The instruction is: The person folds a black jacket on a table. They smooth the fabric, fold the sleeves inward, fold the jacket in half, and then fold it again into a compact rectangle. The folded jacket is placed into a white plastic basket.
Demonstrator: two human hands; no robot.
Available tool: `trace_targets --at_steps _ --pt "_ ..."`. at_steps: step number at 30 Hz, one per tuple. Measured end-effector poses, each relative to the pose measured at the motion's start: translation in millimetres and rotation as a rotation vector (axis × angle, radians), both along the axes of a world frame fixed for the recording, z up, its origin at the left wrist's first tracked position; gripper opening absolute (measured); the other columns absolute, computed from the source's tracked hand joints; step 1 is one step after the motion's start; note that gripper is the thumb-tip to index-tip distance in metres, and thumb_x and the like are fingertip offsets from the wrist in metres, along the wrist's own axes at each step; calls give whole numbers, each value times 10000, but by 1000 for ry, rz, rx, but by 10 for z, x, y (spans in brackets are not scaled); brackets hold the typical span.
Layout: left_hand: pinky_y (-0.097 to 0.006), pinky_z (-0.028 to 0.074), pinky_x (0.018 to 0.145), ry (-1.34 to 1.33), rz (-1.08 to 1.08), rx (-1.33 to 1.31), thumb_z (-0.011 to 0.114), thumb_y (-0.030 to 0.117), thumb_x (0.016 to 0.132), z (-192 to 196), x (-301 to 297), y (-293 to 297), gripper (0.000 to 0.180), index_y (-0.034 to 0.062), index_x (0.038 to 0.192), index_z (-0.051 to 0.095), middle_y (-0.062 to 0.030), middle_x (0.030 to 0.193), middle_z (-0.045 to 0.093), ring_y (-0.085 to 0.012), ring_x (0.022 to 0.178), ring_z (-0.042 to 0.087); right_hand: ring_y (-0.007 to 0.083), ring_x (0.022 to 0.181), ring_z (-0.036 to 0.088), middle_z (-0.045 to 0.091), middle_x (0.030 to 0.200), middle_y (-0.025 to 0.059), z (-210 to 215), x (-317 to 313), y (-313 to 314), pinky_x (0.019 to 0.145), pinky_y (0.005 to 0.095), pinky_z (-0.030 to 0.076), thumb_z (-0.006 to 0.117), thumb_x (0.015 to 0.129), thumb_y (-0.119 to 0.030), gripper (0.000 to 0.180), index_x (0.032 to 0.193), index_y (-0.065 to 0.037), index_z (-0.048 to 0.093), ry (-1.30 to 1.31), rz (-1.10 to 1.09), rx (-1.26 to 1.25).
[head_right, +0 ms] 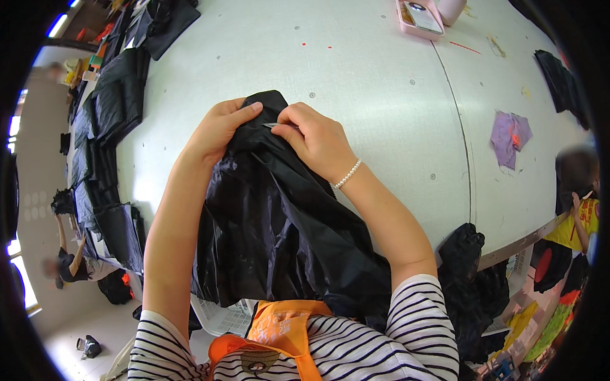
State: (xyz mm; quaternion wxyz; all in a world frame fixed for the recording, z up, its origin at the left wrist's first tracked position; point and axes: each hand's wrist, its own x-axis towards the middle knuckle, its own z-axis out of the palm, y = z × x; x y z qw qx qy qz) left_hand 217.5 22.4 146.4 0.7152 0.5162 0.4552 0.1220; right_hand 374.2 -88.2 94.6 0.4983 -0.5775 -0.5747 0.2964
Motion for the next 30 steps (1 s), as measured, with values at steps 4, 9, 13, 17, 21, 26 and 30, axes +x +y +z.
trace_targets --at_steps 4,9,13,17,21,26,30 --pt "-230 505 691 16 -10 11 590 185 904 13 11 -8 253 -50 995 612 -69 879 659 -102 737 619 93 664 529 619 815 8 -121 28 61 600 235 430 648 864 -181 168 832 -29 586 442 -36 -10" --pt "-227 504 690 71 -27 75 590 184 904 29 12 -13 246 -44 992 616 -66 875 663 -96 741 618 59 645 476 605 808 4 -32 -82 78 582 216 409 675 832 -98 139 766 -9 591 453 0 -107" --pt "-226 504 692 55 -18 55 591 187 903 -54 -18 21 251 -46 991 616 -67 873 664 -98 744 620 64 612 455 574 706 13 -33 -175 101 565 225 402 675 823 -75 120 779 -4 589 245 -113 2" --pt "-227 504 696 16 12 43 589 184 903 -43 -28 -19 252 -50 994 615 -69 875 665 -107 746 625 75 599 441 550 732 7 -77 -111 147 550 236 393 638 865 -128 129 827 -13 592 369 -268 34" --pt "-233 505 711 11 30 37 583 173 906 -6 -34 -36 246 -52 1001 614 -63 871 664 -109 750 625 72 659 447 531 770 -2 -59 18 43 609 226 398 572 920 -220 194 926 -27 571 383 -113 -104" --pt "-232 496 761 -32 -14 75 575 161 910 -4 -48 -46 278 -63 1075 579 -72 931 651 -108 817 617 57 660 444 532 777 -12 -316 77 -84 617 216 396 626 887 -274 260 964 -32 572 440 -179 -38" --pt "-244 478 793 -105 -22 98 576 147 903 60 -82 -104 285 -67 1090 568 -78 963 640 -114 867 599 26 613 451 580 734 -33 -222 114 -120 577 193 383 721 816 -218 242 929 -10 672 596 -50 -353"
